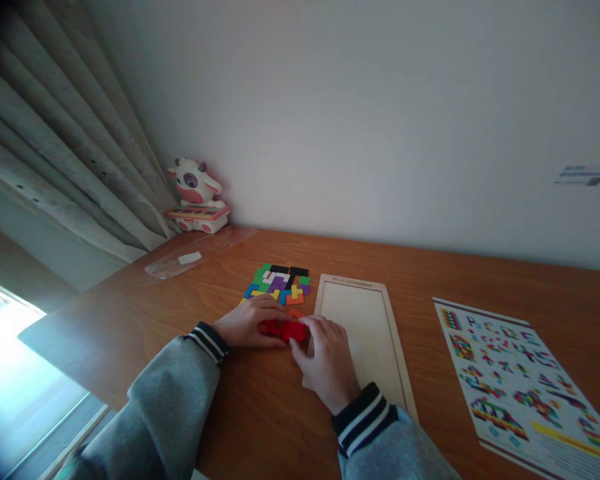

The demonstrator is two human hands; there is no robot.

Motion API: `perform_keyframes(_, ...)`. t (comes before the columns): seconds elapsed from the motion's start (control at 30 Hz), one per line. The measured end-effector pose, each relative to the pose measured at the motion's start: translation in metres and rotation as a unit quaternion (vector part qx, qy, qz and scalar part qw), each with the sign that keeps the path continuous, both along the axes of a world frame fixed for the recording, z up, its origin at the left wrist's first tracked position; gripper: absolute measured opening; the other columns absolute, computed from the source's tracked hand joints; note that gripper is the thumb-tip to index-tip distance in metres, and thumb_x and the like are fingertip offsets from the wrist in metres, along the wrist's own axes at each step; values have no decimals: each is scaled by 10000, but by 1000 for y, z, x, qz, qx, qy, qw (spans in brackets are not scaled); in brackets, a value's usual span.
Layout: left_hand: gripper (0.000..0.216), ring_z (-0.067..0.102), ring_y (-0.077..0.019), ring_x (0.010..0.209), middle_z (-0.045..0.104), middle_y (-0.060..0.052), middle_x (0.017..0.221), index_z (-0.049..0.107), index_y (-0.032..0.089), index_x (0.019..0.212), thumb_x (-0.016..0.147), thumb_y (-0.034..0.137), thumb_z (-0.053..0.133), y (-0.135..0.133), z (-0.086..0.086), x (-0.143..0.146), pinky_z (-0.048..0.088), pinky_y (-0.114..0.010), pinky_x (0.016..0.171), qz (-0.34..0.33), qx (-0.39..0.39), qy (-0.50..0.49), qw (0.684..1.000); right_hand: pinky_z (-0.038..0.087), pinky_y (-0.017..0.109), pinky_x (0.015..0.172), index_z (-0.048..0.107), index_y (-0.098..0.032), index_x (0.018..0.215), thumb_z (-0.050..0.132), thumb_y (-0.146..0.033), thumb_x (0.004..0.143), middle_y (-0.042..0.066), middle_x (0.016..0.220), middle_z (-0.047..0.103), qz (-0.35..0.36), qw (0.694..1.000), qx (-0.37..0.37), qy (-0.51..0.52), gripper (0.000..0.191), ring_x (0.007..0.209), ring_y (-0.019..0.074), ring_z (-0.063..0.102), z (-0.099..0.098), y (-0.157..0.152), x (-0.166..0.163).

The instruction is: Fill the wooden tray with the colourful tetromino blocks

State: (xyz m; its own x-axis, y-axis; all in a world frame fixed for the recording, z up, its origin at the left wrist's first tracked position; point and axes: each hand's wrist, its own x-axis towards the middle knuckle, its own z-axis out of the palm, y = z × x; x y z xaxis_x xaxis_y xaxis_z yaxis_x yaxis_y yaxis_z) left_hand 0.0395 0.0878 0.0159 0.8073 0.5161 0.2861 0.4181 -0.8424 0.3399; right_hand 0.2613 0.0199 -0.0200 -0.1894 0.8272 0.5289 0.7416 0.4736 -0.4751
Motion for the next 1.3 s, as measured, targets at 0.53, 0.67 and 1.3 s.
perform_keyframes(0.53, 402, 602, -234, 1069, 713, -80, 1132, 619, 243, 1291, 912, 377, 622, -5, 0, 6, 459, -360, 987, -32, -30, -4, 999, 444, 434, 900, 625, -202, 1081, 660, -253, 829, 76, 1051, 713, -18, 1000, 9, -8, 259, 974, 257, 646, 0, 0, 0)
perform_keyframes(0.67, 428, 610, -235, 1066, 698, -86, 1149, 617, 250, 1287, 905, 442, 633, -5, -1, 7, 452, -369, 994, -22, -35, -11, 999, 442, 431, 892, 625, -201, 1074, 672, -255, 819, 74, 1046, 713, -20, 1000, 12, -9, 265, 969, 259, 646, -1, 1, 0)
perform_keyframes(1.3, 541, 551, -256, 1131, 665, -107, 1178, 594, 227, 1318, 848, 472, 702, -4, -5, 9, 444, -370, 1010, 2, -73, -24, 997, 435, 440, 896, 610, -208, 1090, 676, -267, 817, 72, 1048, 706, -26, 1000, 8, 1, 287, 966, 266, 635, 0, 0, -1)
